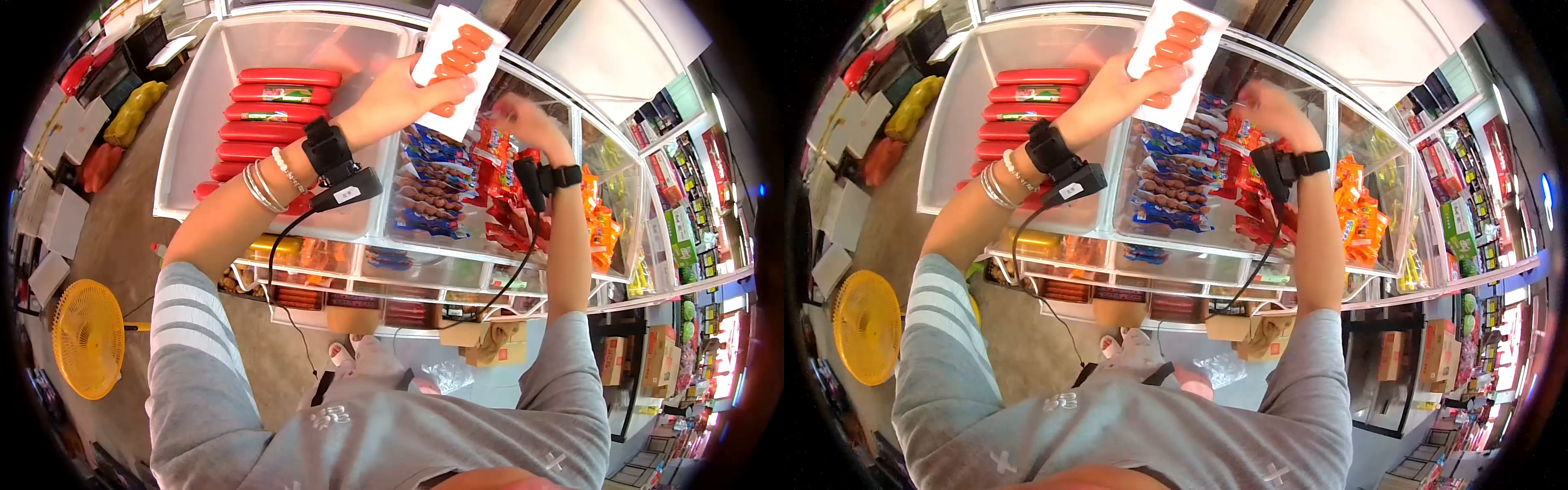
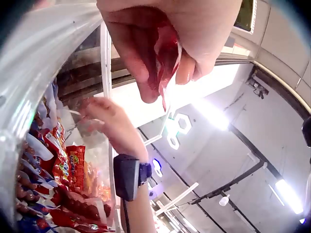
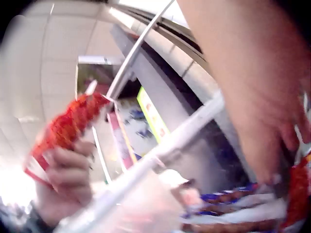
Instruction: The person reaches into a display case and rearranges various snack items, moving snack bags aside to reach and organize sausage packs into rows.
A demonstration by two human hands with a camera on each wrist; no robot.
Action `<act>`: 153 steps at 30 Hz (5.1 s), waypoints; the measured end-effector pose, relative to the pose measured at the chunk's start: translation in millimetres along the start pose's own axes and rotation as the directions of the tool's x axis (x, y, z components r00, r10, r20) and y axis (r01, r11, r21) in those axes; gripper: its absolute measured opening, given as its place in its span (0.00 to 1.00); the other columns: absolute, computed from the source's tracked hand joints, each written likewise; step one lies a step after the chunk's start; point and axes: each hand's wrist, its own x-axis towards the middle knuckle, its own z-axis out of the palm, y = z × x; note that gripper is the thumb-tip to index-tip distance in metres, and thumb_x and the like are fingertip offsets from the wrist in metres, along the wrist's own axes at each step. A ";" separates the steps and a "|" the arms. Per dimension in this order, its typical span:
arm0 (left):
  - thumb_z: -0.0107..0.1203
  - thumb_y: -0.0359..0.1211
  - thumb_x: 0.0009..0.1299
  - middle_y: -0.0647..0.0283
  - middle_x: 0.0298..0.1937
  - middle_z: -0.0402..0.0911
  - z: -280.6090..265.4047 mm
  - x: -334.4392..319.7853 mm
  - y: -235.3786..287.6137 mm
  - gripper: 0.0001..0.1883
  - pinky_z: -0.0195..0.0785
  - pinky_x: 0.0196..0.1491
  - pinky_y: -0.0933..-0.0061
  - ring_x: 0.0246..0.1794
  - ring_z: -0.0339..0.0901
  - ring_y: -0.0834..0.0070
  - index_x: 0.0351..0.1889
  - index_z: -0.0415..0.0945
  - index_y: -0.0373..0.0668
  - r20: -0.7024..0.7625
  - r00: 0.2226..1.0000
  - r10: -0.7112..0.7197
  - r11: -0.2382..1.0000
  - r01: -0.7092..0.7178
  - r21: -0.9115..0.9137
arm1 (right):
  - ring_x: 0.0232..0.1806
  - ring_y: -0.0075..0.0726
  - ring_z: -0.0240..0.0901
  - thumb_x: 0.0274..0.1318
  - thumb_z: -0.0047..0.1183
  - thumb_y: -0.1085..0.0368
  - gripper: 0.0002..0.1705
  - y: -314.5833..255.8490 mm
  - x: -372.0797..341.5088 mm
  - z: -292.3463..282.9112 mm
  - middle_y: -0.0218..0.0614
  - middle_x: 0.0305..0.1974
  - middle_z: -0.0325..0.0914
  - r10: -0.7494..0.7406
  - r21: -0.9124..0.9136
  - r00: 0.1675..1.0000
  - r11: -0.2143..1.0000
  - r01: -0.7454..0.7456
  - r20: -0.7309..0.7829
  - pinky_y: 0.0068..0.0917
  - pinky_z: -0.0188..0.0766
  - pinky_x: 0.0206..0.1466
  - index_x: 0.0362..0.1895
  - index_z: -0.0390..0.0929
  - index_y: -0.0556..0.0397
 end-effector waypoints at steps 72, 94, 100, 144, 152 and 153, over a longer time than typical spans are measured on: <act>0.60 0.39 0.60 0.63 0.40 0.79 -3.1 3.8 -10.7 0.21 0.70 0.45 0.77 0.40 0.77 0.77 0.48 0.72 0.38 0.012 0.999 -0.046 0.999 0.046 0.007 | 0.33 0.24 0.69 0.45 0.64 0.63 0.19 -8.8 -31.6 -59.4 0.31 0.33 0.75 -0.044 0.066 0.870 0.994 0.087 -0.491 0.21 0.67 0.40 0.40 0.74 0.59; 0.30 0.60 0.73 0.68 0.38 0.73 13.7 -7.2 -6.7 0.29 0.68 0.47 0.78 0.38 0.74 0.80 0.55 0.64 0.47 0.097 0.995 0.015 0.855 0.037 -0.518 | 0.42 0.41 0.64 0.33 0.56 0.77 0.29 -130.8 -32.5 -2.4 0.31 0.54 0.75 -0.629 -0.368 0.542 0.772 0.518 -0.557 0.29 0.67 0.46 0.49 0.78 0.52; 0.46 0.43 0.72 0.64 0.47 0.77 7.5 -5.6 3.2 0.20 0.69 0.53 0.73 0.47 0.77 0.76 0.57 0.65 0.44 0.140 0.983 -0.123 0.821 0.180 -0.542 | 0.48 0.46 0.65 0.39 0.62 0.66 0.37 -121.9 -36.6 -8.4 0.41 0.61 0.67 -0.590 -0.149 0.645 0.783 0.604 -0.485 0.36 0.61 0.57 0.59 0.68 0.59; 0.52 0.36 0.68 0.63 0.47 0.79 -2.7 -1.1 15.3 0.20 0.72 0.46 0.75 0.42 0.78 0.76 0.57 0.66 0.41 0.112 0.986 -0.126 0.689 0.168 -0.705 | 0.39 0.42 0.77 0.33 0.66 0.54 0.34 19.2 3.1 29.3 0.46 0.39 0.79 0.051 -0.123 0.937 0.992 -0.009 0.344 0.31 0.71 0.42 0.48 0.75 0.58; 0.50 0.37 0.69 0.59 0.53 0.76 4.9 -1.9 14.1 0.21 0.69 0.57 0.69 0.51 0.76 0.71 0.58 0.65 0.38 0.158 0.983 -0.097 0.747 0.177 -0.641 | 0.26 0.39 0.74 0.30 0.68 0.50 0.28 20.1 3.7 24.6 0.44 0.27 0.79 0.121 -0.163 0.880 0.985 -0.050 0.460 0.32 0.69 0.33 0.35 0.81 0.56; 0.50 0.36 0.69 0.58 0.53 0.76 5.5 0.9 9.4 0.21 0.69 0.56 0.69 0.52 0.76 0.70 0.58 0.65 0.37 0.197 0.980 -0.040 0.765 0.157 -0.625 | 0.25 0.38 0.73 0.32 0.67 0.51 0.26 10.7 -4.0 10.9 0.44 0.26 0.79 0.157 -0.126 0.920 0.985 -0.119 0.360 0.32 0.68 0.32 0.35 0.80 0.56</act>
